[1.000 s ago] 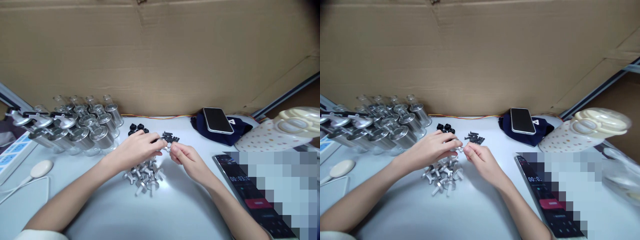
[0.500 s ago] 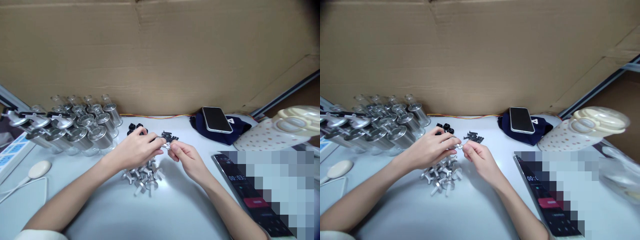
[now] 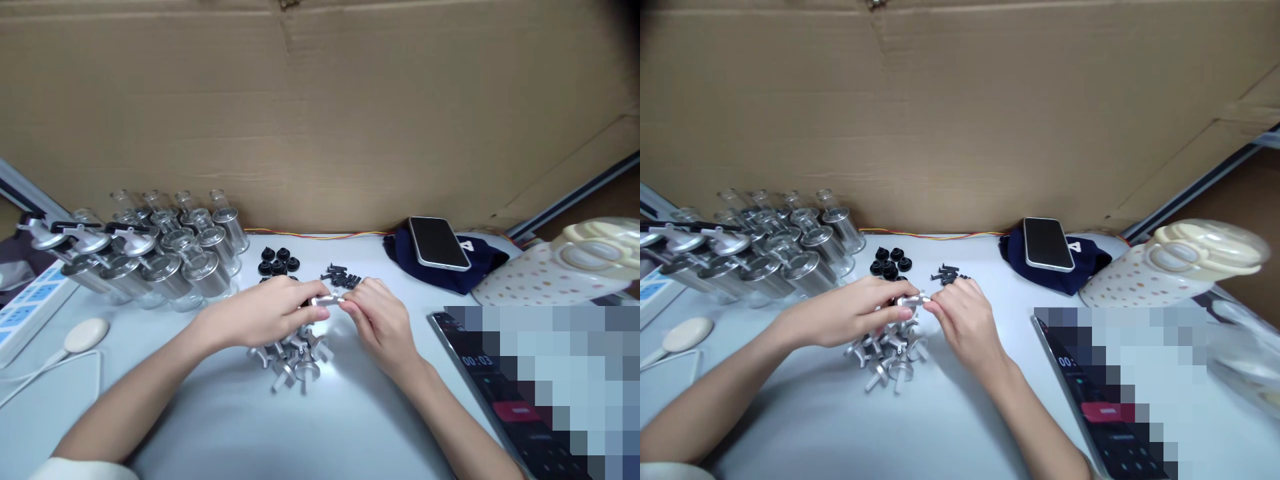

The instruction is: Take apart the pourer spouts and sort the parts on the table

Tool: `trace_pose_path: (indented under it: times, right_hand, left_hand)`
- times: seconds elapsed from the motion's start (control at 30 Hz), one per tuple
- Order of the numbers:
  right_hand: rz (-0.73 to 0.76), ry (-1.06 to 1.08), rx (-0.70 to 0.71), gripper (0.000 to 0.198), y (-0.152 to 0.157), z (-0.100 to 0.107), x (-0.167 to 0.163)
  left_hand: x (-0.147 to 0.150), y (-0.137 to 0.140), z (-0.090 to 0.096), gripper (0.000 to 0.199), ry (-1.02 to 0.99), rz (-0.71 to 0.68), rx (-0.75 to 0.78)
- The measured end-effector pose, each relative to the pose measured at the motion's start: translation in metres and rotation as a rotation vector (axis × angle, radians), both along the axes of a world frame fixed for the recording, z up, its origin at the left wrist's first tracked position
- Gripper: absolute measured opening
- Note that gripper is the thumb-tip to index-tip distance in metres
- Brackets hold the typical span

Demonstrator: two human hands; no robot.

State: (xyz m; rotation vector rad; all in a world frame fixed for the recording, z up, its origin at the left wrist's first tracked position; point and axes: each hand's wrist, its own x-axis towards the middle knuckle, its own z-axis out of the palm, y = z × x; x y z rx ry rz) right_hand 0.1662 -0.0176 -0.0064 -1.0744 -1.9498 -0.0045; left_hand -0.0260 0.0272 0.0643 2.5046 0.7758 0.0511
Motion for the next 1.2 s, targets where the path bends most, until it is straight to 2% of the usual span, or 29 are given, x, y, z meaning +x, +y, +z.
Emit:
trace_pose_path:
  times: [0.07, 0.13, 0.27, 0.47, 0.53, 0.63, 0.7, 0.87, 1.2]
  right_hand:
    - [0.004, 0.004, 0.03, 0.037, -0.001, 0.0, -0.001]
    - [0.009, 0.037, 0.002, 0.036, -0.002, 0.001, -0.002]
    - [0.035, 0.216, -0.187, 0.035, -0.003, 0.001, -0.003]
    - [0.156, 0.518, -0.49, 0.037, -0.005, -0.002, -0.005]
    - [0.202, 0.61, -0.571, 0.037, -0.005, -0.003, -0.007]
    - [0.242, 0.74, -0.63, 0.037, -0.005, -0.007, -0.009]
    - [0.218, 0.796, -0.629, 0.038, -0.005, -0.008, -0.011]
    - [0.116, 0.761, -0.551, 0.039, -0.007, -0.004, -0.014]
    - [0.057, 0.597, -0.29, 0.033, -0.011, -0.001, -0.014]
  left_hand:
    - [-0.001, -0.001, 0.003, 0.034, 0.003, 0.012, -0.092]
    - [0.0, -0.001, 0.002, 0.031, -0.003, 0.011, -0.063]
    - [0.002, 0.001, -0.008, 0.025, -0.04, -0.026, 0.214]
    - [0.001, 0.006, -0.017, 0.018, -0.11, -0.102, 0.668]
    - [0.001, 0.007, -0.018, 0.021, -0.158, -0.1, 0.819]
    - [0.002, 0.009, -0.019, 0.023, -0.201, -0.098, 0.941]
    - [0.003, 0.008, -0.019, 0.018, -0.182, -0.105, 0.888]
    - [0.005, 0.005, -0.012, 0.032, -0.091, -0.122, 0.668]
    - [0.004, 0.0, -0.008, 0.044, -0.131, -0.11, 0.533]
